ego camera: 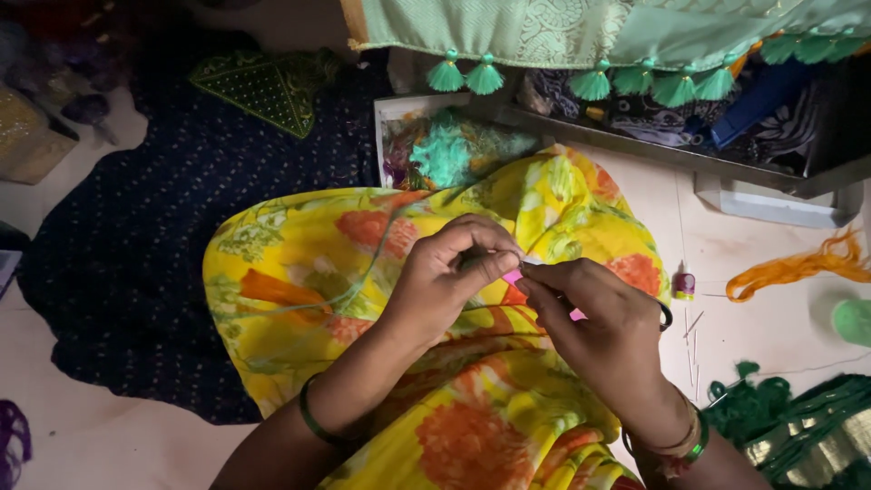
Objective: Creating and attaching decorative tassels to the border of a saree.
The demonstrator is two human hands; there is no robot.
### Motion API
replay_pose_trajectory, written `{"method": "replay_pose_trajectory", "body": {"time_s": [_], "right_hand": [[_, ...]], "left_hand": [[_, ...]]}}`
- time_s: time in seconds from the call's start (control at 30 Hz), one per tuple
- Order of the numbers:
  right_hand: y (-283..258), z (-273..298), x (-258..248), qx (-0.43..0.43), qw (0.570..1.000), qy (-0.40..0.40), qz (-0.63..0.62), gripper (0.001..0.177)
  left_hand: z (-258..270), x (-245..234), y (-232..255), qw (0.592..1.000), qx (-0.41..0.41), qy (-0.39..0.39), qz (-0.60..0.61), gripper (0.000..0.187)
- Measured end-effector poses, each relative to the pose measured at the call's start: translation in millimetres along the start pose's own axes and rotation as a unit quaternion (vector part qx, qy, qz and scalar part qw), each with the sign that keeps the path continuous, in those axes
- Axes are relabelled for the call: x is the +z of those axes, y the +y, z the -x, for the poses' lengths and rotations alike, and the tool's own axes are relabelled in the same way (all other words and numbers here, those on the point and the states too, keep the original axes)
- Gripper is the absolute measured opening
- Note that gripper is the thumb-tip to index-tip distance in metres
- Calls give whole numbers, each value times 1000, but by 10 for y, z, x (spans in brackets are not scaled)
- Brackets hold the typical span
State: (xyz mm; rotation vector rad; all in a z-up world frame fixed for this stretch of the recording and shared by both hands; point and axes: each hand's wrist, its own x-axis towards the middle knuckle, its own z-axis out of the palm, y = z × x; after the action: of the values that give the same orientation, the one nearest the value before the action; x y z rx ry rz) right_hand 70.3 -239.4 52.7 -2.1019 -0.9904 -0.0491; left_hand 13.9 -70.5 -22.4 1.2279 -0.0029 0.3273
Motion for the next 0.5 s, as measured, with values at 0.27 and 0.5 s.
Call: {"method": "replay_pose_trajectory", "body": {"time_s": [0.27,0.5], "right_hand": [[8,26,-20,2,1000,-4,-20,16],[35,-1,-88,10,999,-2,-53,15]], "left_hand": [[-5,9,-67,999,-32,11,20,7],[-2,20,-23,999,-41,-5,25,9]]}}
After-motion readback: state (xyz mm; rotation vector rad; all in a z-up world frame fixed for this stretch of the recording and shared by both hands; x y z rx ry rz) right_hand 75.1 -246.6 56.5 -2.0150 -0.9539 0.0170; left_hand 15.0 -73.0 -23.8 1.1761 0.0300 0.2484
